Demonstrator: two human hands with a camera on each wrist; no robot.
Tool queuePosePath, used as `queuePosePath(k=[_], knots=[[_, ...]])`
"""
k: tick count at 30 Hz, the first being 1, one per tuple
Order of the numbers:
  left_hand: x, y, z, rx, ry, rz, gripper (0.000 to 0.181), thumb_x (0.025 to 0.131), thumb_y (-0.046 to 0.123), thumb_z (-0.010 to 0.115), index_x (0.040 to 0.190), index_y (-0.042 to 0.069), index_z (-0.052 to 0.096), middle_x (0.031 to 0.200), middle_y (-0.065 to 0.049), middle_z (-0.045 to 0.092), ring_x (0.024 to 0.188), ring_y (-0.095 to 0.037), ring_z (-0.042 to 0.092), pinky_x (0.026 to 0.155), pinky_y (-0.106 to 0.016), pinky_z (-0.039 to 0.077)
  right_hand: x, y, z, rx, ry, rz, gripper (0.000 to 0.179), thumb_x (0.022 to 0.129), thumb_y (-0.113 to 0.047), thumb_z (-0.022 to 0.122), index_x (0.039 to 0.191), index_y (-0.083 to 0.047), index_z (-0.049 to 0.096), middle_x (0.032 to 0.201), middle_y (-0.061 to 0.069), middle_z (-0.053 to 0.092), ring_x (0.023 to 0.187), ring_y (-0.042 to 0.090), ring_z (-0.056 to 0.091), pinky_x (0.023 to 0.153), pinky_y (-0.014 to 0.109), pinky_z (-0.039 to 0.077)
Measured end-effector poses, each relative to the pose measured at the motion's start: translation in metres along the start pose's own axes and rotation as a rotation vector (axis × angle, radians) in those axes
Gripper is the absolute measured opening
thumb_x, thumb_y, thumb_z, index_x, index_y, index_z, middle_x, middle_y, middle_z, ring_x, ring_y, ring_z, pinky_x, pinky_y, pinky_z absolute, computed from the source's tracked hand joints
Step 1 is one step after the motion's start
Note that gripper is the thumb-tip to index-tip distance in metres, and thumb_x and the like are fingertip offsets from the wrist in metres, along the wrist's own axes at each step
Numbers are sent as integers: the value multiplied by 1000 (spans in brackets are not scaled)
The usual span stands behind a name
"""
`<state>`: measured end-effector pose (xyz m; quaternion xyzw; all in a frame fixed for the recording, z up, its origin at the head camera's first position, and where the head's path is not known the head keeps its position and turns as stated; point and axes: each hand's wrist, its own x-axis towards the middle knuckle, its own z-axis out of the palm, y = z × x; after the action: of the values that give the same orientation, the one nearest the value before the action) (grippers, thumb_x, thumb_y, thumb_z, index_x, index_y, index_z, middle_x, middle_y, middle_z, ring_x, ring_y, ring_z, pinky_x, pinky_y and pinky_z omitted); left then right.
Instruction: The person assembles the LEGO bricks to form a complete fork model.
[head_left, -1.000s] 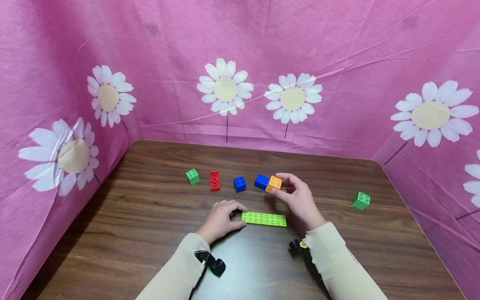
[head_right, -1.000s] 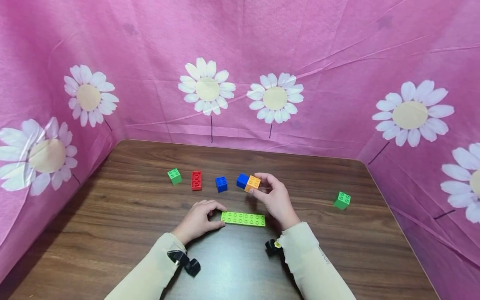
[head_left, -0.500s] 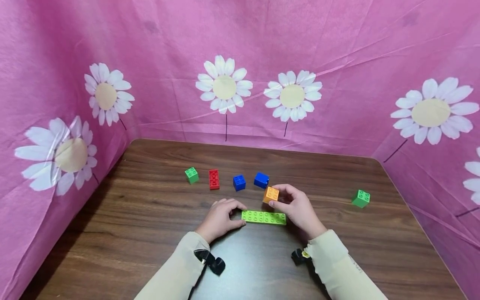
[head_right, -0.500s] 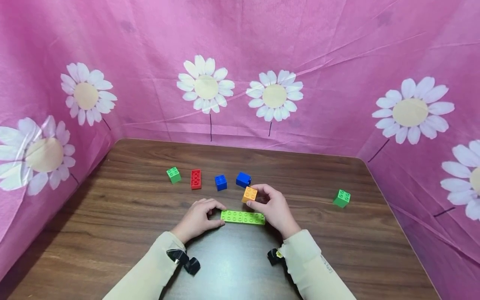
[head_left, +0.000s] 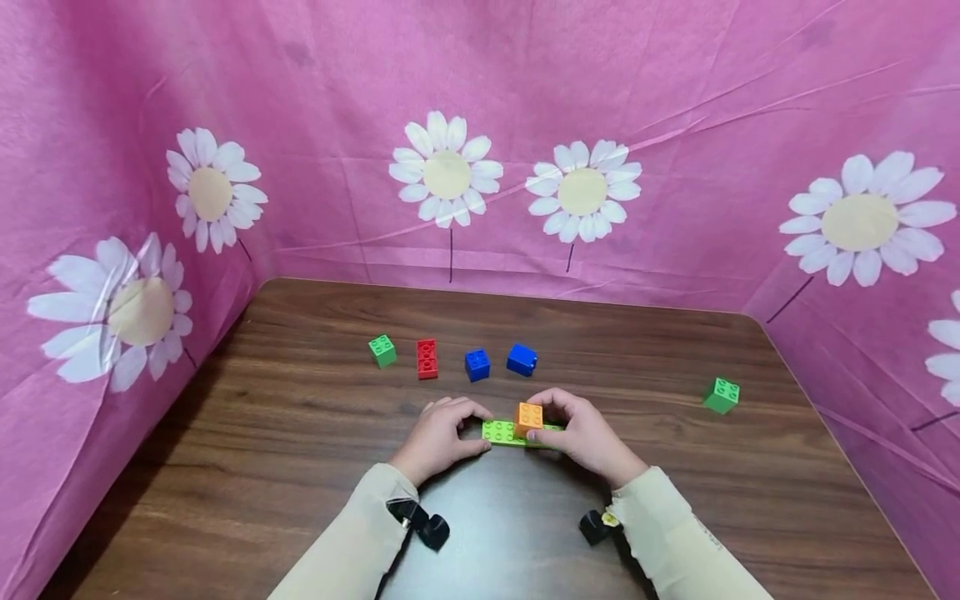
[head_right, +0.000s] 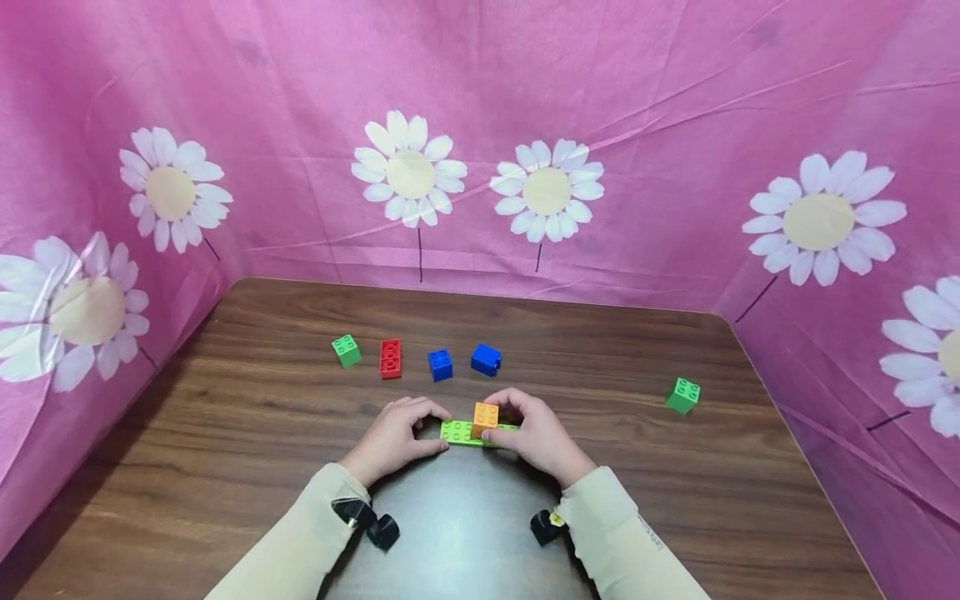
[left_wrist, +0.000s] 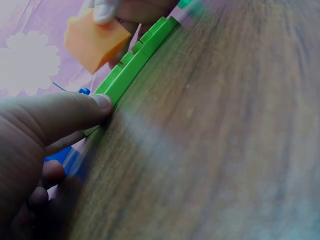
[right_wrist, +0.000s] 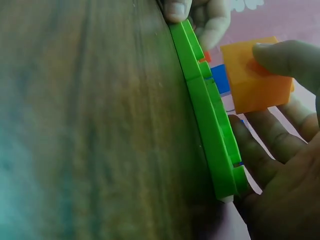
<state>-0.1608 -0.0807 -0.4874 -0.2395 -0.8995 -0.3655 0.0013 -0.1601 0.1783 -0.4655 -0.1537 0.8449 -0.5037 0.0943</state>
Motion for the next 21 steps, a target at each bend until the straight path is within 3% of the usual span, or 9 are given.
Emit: queuePosePath(k=[8, 21], knots=[[0, 1, 0, 0, -4, -4, 30, 81, 28, 85, 109, 25, 72, 110, 12, 70, 94, -10, 56, 90, -40, 41, -4, 8, -2, -22, -47, 22, 34, 85, -19, 82, 114, -16, 66, 107, 3, 67, 94, 22, 59, 83, 35, 49], [0, 1, -1, -1, 3, -2, 30, 81, 28, 85, 108, 25, 72, 110, 12, 70, 94, -11, 56, 90, -40, 41, -3, 10, -1, 18, -46, 12, 38, 81, -17, 84, 115, -18, 67, 107, 2, 68, 94, 21, 60, 82, 33, 49]])
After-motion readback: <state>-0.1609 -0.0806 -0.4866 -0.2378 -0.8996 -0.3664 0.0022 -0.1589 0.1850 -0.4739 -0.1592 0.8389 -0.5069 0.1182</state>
